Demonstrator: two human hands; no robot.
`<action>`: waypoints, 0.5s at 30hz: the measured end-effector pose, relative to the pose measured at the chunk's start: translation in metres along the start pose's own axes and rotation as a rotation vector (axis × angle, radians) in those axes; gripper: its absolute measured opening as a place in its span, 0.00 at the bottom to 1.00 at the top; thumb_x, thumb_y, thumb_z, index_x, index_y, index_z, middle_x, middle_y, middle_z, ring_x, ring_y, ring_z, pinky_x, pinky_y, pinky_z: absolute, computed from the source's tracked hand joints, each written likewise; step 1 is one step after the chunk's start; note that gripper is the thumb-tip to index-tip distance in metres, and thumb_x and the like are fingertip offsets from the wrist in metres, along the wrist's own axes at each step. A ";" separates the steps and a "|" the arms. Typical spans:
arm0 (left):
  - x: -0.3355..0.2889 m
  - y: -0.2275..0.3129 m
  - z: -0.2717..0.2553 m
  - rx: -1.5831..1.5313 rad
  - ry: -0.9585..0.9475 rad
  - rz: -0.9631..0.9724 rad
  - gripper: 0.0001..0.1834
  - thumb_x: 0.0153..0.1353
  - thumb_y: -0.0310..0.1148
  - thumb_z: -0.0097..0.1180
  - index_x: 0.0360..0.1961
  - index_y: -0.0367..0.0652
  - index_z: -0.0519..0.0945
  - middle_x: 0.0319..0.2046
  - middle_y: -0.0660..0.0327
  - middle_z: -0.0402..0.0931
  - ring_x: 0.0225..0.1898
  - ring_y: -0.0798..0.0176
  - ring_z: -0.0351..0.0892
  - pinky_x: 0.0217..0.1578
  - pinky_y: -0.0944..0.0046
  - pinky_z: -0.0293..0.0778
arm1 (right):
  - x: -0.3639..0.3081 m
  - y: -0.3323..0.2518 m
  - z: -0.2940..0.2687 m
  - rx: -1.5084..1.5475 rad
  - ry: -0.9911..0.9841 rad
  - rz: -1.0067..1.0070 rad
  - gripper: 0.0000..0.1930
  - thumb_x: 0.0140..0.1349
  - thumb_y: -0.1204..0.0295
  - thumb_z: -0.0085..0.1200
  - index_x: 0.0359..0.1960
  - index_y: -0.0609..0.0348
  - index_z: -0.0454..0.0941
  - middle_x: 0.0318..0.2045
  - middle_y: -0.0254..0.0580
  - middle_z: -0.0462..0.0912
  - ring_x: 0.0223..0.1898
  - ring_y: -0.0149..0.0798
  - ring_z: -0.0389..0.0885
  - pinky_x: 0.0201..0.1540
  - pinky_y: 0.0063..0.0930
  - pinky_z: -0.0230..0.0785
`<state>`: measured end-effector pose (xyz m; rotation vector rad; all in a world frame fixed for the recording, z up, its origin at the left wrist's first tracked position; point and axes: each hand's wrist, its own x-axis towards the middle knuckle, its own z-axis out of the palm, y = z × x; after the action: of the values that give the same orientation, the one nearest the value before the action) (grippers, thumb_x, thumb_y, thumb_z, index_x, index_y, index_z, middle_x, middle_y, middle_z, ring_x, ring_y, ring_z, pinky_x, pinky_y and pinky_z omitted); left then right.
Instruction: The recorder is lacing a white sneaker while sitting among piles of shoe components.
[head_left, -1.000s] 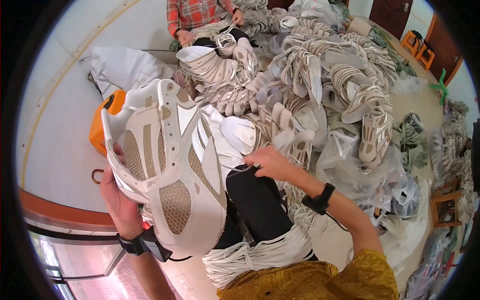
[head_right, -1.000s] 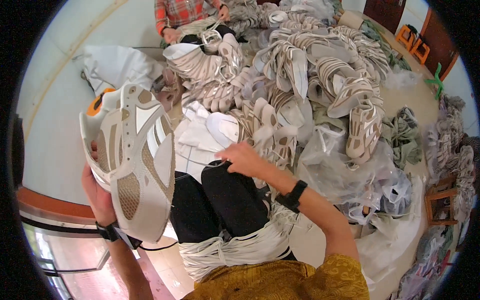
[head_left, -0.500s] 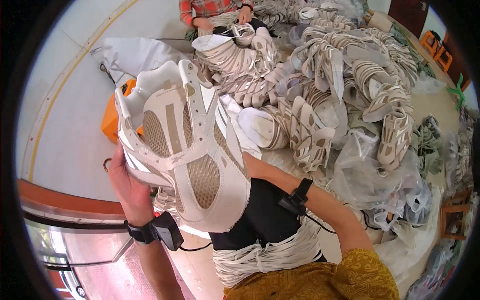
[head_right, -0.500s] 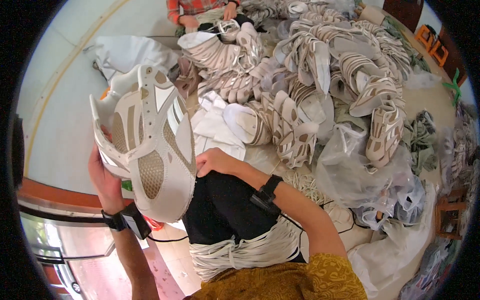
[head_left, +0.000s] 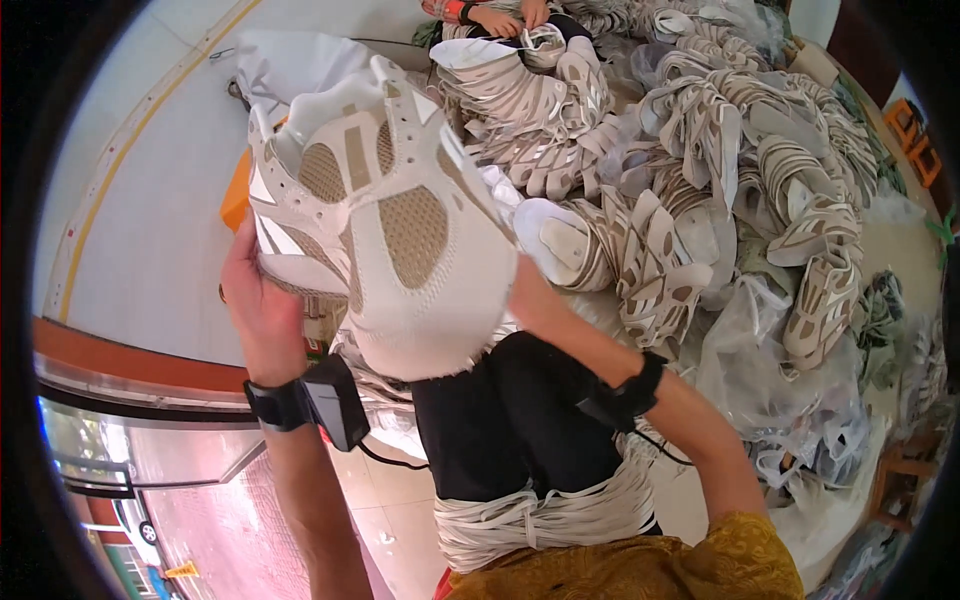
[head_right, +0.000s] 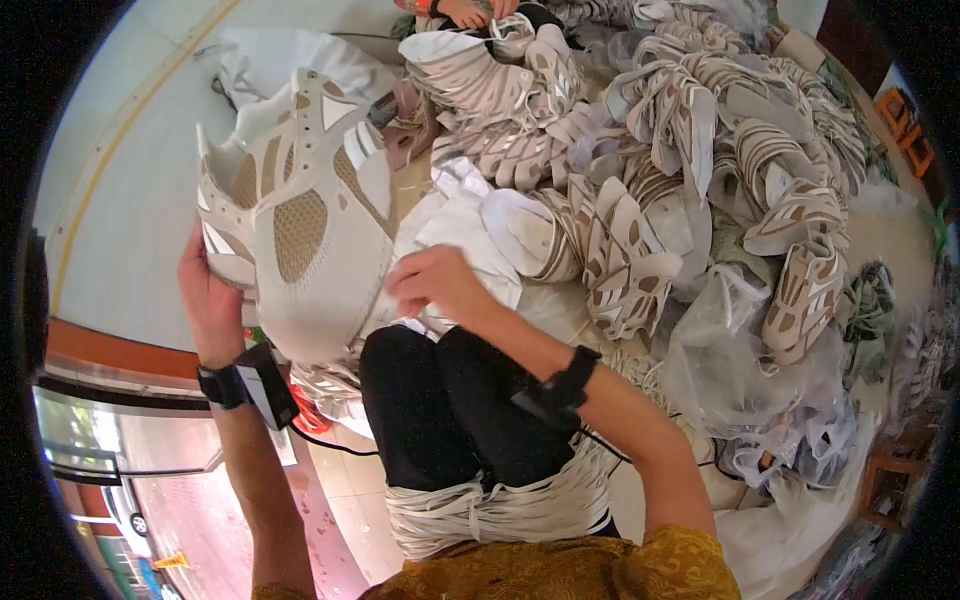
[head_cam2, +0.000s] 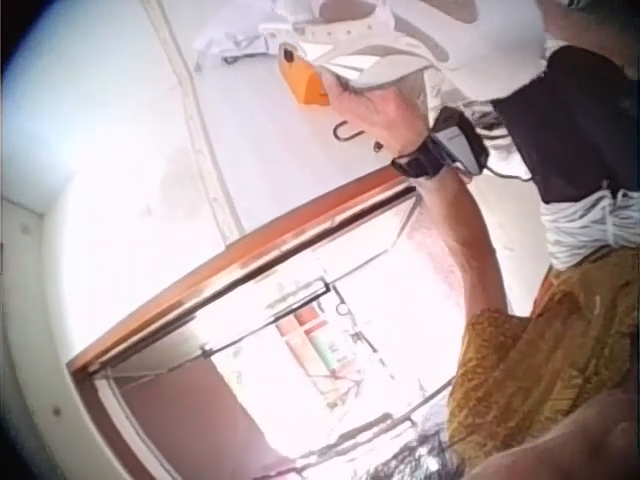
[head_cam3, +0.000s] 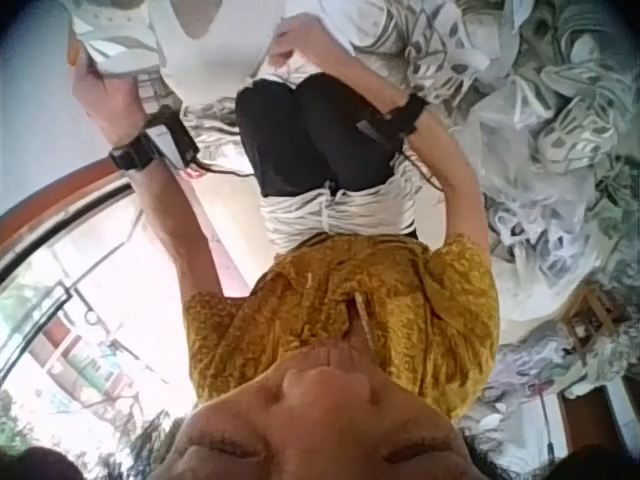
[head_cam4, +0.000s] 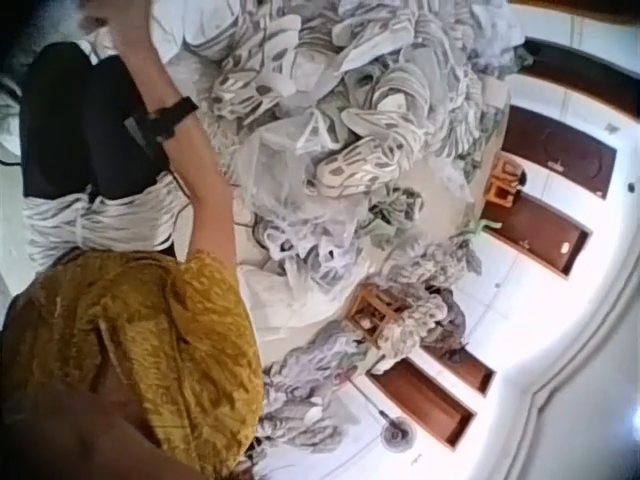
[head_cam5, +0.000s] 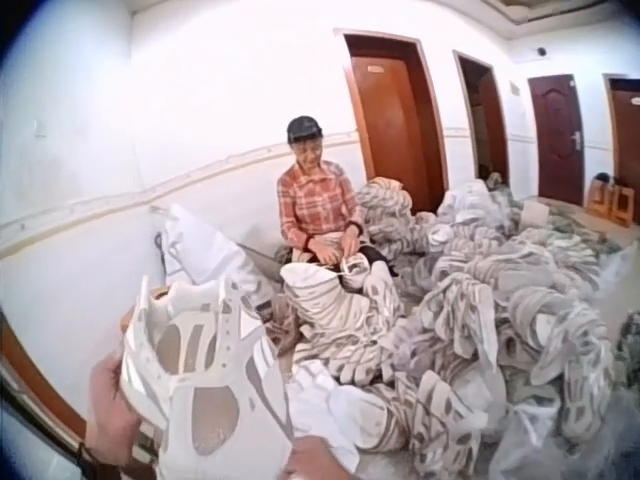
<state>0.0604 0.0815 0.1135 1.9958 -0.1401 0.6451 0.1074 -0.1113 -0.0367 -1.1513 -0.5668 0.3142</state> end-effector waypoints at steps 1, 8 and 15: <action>0.001 -0.006 -0.008 0.000 -0.012 0.015 0.24 0.54 0.31 0.50 0.51 0.29 0.65 0.45 0.57 0.69 0.47 0.66 0.68 0.49 0.69 0.62 | -0.003 -0.007 -0.013 0.028 -0.025 0.109 0.07 0.46 0.77 0.52 0.25 0.71 0.77 0.14 0.40 0.76 0.15 0.27 0.73 0.19 0.18 0.64; 0.005 -0.068 -0.048 -0.717 0.211 -0.397 0.20 0.59 0.28 0.46 0.52 0.30 0.64 0.46 0.58 0.69 0.46 0.69 0.68 0.48 0.69 0.66 | -0.072 -0.099 -0.173 -0.425 0.194 -0.069 0.06 0.52 0.73 0.46 0.26 0.63 0.74 0.16 0.31 0.69 0.12 0.24 0.62 0.16 0.18 0.56; -0.019 -0.074 -0.040 -0.394 0.043 -0.332 0.23 0.55 0.29 0.49 0.52 0.32 0.65 0.45 0.59 0.70 0.46 0.70 0.68 0.47 0.71 0.64 | -0.239 -0.283 -0.395 -0.507 1.118 -0.232 0.16 0.60 0.70 0.43 0.48 0.64 0.69 0.13 0.25 0.56 0.12 0.19 0.52 0.14 0.13 0.45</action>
<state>0.0553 0.1494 0.0602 1.5766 0.0853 0.4086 0.1230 -0.6462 0.0477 -1.5095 0.2416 -0.6990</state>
